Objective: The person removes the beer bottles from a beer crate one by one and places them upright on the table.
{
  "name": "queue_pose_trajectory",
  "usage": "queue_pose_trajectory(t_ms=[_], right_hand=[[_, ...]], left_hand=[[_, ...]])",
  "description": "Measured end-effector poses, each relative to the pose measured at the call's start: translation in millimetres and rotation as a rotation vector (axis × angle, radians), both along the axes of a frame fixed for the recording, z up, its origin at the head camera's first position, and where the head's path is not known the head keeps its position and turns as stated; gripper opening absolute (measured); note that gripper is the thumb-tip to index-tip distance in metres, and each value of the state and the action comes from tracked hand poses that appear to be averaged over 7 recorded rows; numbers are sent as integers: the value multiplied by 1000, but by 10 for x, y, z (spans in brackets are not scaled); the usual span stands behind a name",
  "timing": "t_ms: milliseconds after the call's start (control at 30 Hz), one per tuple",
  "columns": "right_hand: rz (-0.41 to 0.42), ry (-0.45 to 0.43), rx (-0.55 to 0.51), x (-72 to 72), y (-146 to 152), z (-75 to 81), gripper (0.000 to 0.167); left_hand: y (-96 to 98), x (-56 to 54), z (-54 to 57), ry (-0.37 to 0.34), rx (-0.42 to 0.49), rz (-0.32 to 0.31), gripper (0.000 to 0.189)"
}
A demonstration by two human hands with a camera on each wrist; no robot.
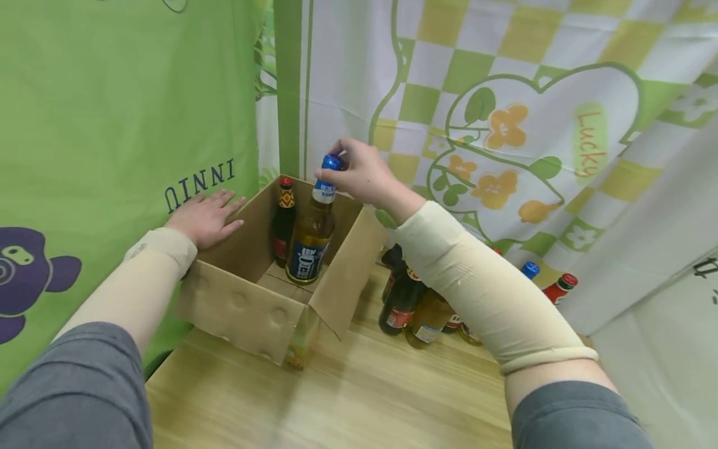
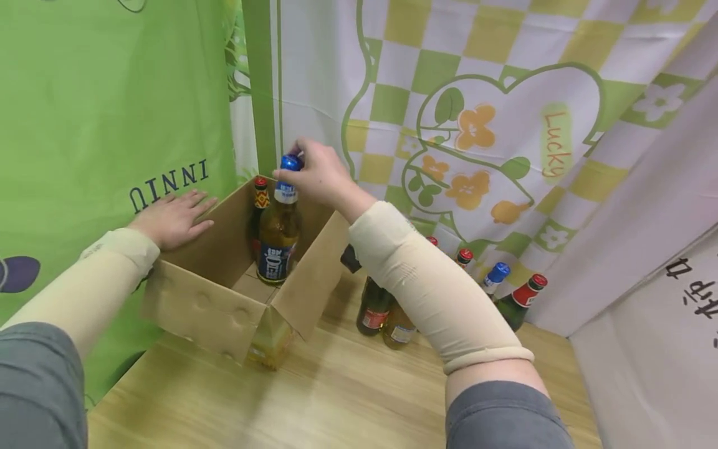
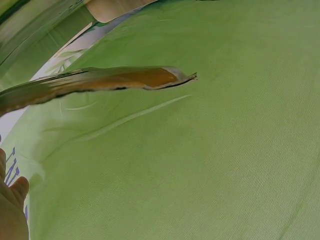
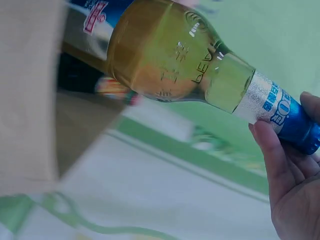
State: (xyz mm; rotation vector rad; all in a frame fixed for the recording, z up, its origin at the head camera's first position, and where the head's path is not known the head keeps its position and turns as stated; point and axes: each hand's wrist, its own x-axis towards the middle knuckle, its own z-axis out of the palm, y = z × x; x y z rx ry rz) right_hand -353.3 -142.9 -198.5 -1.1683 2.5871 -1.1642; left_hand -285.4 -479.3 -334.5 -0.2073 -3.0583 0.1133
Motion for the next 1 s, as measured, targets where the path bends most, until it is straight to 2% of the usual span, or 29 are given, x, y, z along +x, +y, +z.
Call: queue_pose_trajectory(t_ms=[133,200,267,467,567,633,733,800,1000], right_hand=[[37,115,-54,246,83,381,36],[55,168,-83,355,122,506,36],[39,174,-107,444,179,586,36],[-91,134,-232,611,431,652,35],[-91,135,-307,667,552,669,33],[-87,131,-317,701,645,668,31],[-77,116,-272,758,820,576,29],[-71,114,-209,799,958,431,27],[-63,124,-58,922,1394,-255,23]], left_hand=[[-36,-8,43,-7,-11,4,67],[-61,-8,44,-7,-18,5,67],[-81,-12,30,-7,-20,1,67],[-125,-31,-72,-19,-22,-15,68],[-147,-17,-79,-20,-23,-13,67],[-161,-8,-65,-15,-23,-14,67],[-185,7,-38,-16,-20,-15,66],[-215,25,-23,-21,-24,-14,67],[-281,43,38,-25,-40,-7,68]])
